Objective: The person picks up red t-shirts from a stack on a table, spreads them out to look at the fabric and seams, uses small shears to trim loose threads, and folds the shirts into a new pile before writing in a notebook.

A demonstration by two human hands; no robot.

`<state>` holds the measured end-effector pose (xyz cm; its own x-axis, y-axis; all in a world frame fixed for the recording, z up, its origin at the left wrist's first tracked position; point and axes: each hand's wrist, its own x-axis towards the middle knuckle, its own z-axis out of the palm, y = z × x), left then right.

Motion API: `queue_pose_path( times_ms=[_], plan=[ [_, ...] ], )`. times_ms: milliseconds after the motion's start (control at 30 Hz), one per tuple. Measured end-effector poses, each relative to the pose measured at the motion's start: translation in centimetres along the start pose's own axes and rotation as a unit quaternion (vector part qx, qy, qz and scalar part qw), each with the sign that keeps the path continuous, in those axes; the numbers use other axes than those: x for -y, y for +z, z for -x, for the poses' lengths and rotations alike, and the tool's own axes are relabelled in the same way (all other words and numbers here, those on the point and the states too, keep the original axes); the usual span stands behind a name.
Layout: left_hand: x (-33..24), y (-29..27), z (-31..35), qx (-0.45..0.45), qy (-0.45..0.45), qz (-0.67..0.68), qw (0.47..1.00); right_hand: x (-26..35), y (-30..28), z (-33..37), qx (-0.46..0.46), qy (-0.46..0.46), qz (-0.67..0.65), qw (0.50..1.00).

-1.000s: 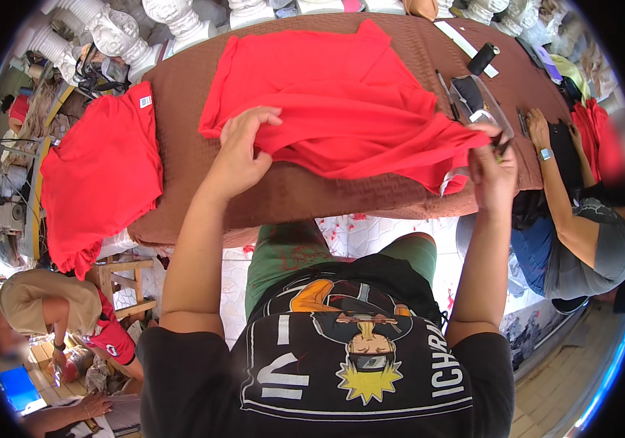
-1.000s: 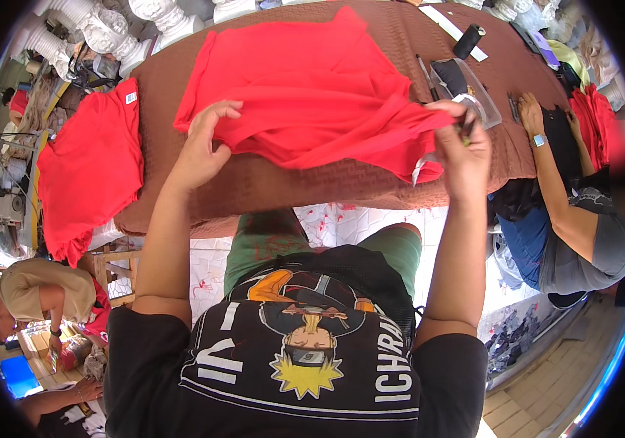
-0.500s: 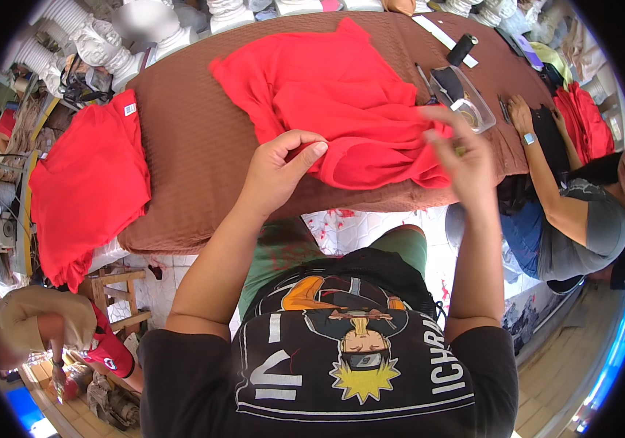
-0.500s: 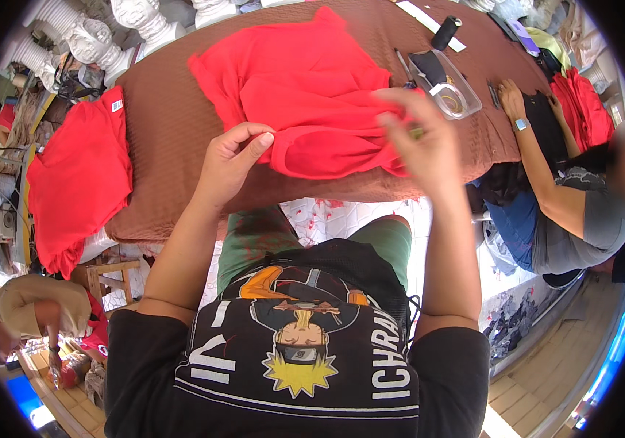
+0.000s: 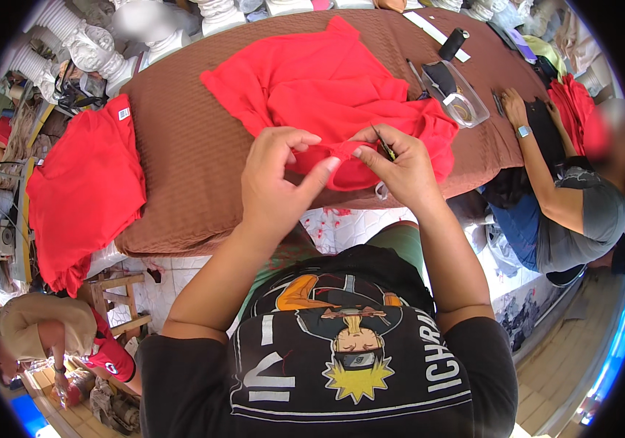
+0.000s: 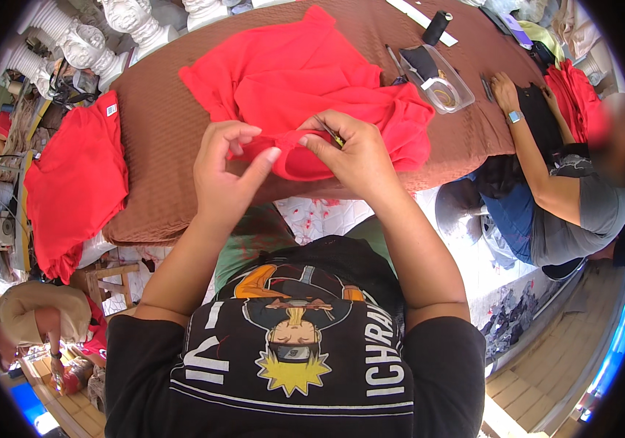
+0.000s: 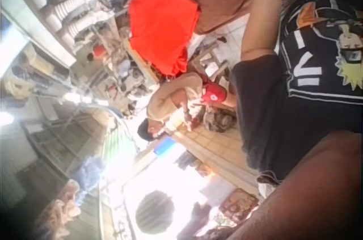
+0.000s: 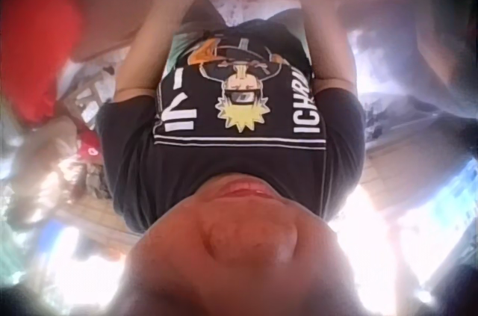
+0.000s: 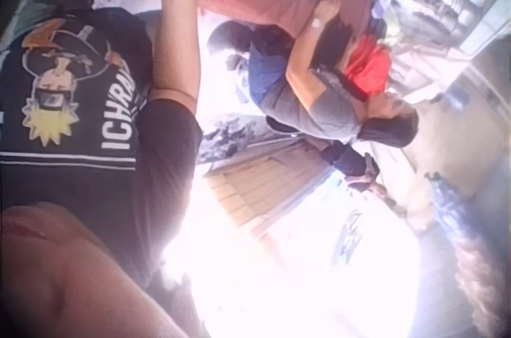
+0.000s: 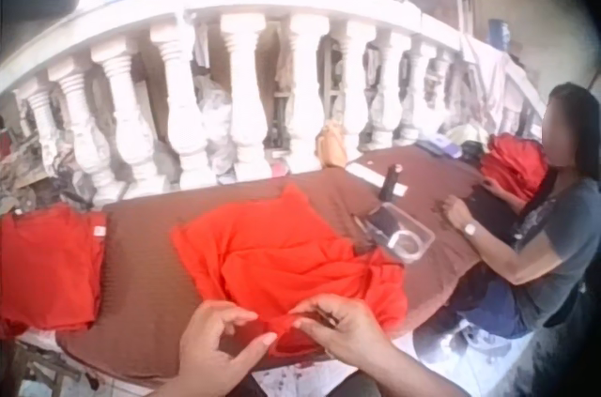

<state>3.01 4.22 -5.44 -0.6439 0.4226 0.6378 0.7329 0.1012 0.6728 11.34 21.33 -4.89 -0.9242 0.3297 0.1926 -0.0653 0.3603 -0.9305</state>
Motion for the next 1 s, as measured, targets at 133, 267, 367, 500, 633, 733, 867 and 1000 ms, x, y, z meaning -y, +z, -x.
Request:
queue_pose_path(
  times_ms=[133,267,367,500,633,733,867,1000],
  plan=[
    [-0.9,1.6,0.5,0.037,0.031,-0.005,0.999,0.4,0.1,0.3,-0.007,-0.003,0.014,1.000],
    [-0.2,1.8,-0.1,0.098,-0.081,0.047,0.991,0.7,-0.4,0.6,0.001,-0.028,0.037,0.999],
    [0.3,0.7,-0.3,0.174,-0.222,0.268,0.921,0.5,-0.6,0.4,-0.063,-0.048,0.005,0.997],
    [0.3,-0.5,-0.4,0.208,-0.263,0.354,0.873,0.1,-0.5,0.2,-0.046,-0.055,0.005,0.997],
    [0.1,-0.4,-0.4,0.188,-0.282,0.370,0.865,0.1,-0.3,0.4,-0.037,-0.060,0.019,0.997],
    [0.0,-0.3,-0.2,0.195,-0.303,0.363,0.859,0.2,-0.3,0.4,-0.041,-0.072,0.028,0.996],
    [-0.3,-0.3,-0.3,0.197,-0.275,0.272,0.901,0.5,-0.5,0.4,-0.049,-0.082,0.025,0.995],
    [-0.7,-0.4,-0.8,0.115,-0.175,0.166,0.964,1.1,-0.4,0.9,-0.010,-0.051,0.015,0.999]
  ],
)
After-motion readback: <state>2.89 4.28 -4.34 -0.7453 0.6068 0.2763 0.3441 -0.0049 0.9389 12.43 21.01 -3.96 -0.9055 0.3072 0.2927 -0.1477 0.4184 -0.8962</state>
